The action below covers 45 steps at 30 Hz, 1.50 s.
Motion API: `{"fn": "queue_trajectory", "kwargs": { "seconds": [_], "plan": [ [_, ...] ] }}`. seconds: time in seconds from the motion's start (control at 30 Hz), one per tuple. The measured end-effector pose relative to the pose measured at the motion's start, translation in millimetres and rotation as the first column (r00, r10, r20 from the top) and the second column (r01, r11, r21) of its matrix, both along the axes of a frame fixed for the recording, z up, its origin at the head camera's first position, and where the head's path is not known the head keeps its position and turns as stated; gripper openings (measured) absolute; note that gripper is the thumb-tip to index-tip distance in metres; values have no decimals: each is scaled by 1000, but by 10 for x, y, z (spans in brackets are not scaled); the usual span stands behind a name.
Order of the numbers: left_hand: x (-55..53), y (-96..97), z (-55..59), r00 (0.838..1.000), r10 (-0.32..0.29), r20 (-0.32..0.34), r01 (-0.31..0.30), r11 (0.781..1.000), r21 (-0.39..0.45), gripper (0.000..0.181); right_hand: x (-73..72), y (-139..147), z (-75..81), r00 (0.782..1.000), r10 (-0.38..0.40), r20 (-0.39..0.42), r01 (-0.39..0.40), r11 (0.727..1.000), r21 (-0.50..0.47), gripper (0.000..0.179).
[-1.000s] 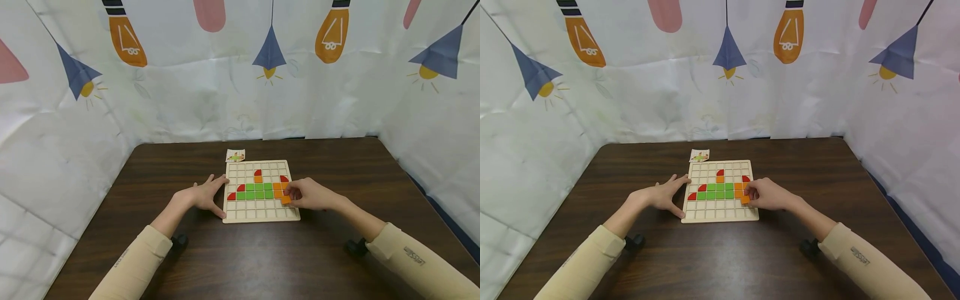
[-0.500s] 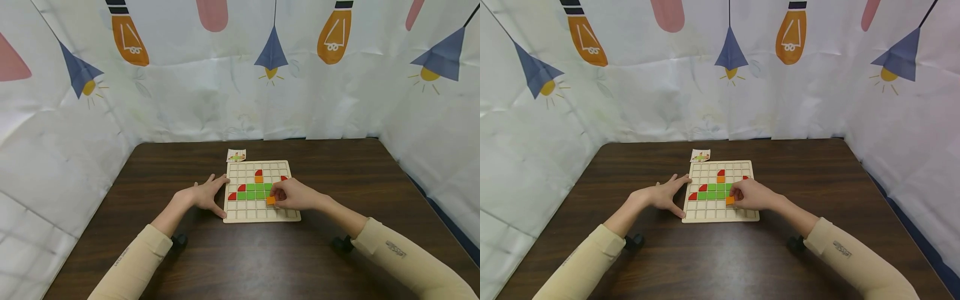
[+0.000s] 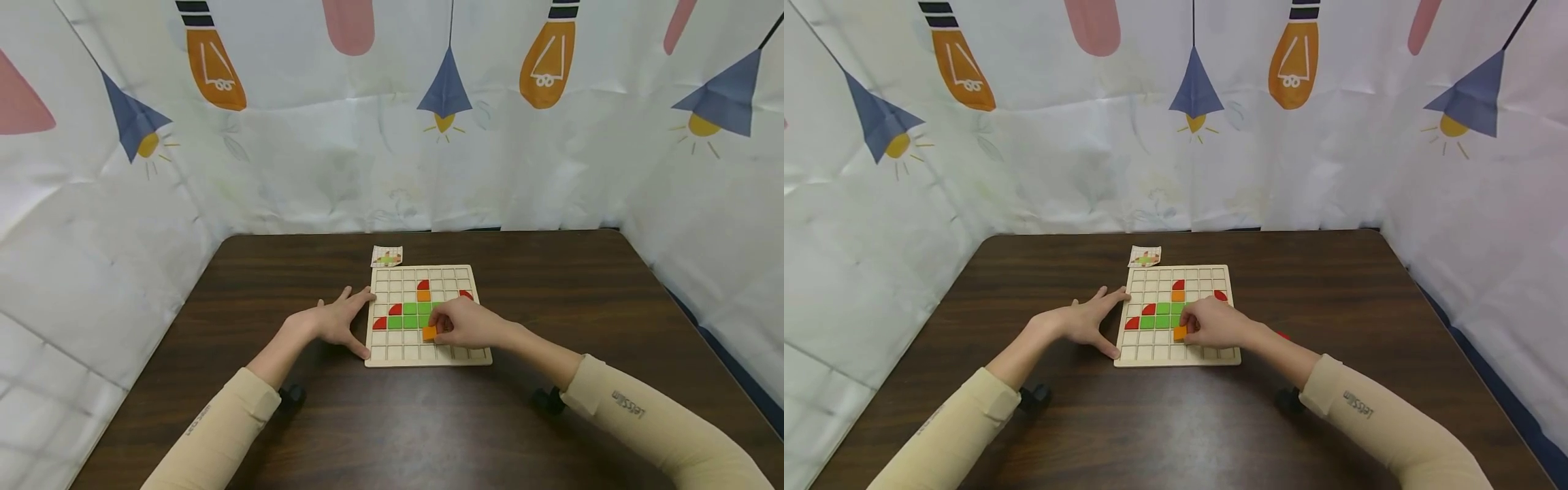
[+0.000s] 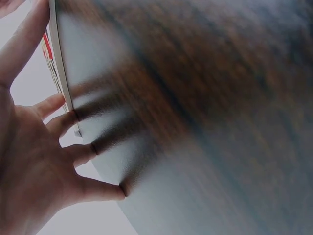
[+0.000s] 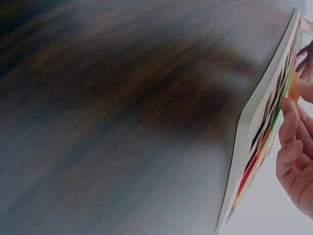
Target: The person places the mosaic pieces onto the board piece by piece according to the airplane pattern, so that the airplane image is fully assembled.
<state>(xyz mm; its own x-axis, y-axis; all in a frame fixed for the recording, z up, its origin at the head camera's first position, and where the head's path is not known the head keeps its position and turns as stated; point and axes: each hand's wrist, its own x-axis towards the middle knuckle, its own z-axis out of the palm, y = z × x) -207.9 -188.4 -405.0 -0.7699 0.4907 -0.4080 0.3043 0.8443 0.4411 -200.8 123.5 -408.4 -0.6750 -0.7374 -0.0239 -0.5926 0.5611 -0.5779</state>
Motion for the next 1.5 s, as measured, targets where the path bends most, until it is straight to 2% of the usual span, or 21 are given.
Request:
{"fn": "queue_trajectory", "kwargs": {
  "seconds": [0.3,0.63,0.8,1.07,1.3,1.5],
  "plan": [
    [3,-20,-36,1000,1,-10,-1,1000,0,117,-11,-92,-35,1000,0,7,0,1000,9,11],
    [-3,-16,-45,1000,2,-2,-2,1000,9,116,3,-60,-43,1000,-6,1,6,1000,7,17],
    [-6,-17,-47,1000,4,1,-4,1000,6,117,-19,31,-43,999,-13,-41,13,1000,-2,17],
    [-14,4,-44,1000,3,-2,-3,1000,4,117,-11,287,-25,999,-32,-43,30,998,-46,16],
    [-15,14,-50,1000,0,-5,0,1000,2,118,30,516,8,995,-95,-27,94,995,-41,12],
    [-5,15,-23,1000,4,-5,-4,1000,-9,118,46,608,-4,998,-65,-26,64,996,-56,9]
  ]
}}
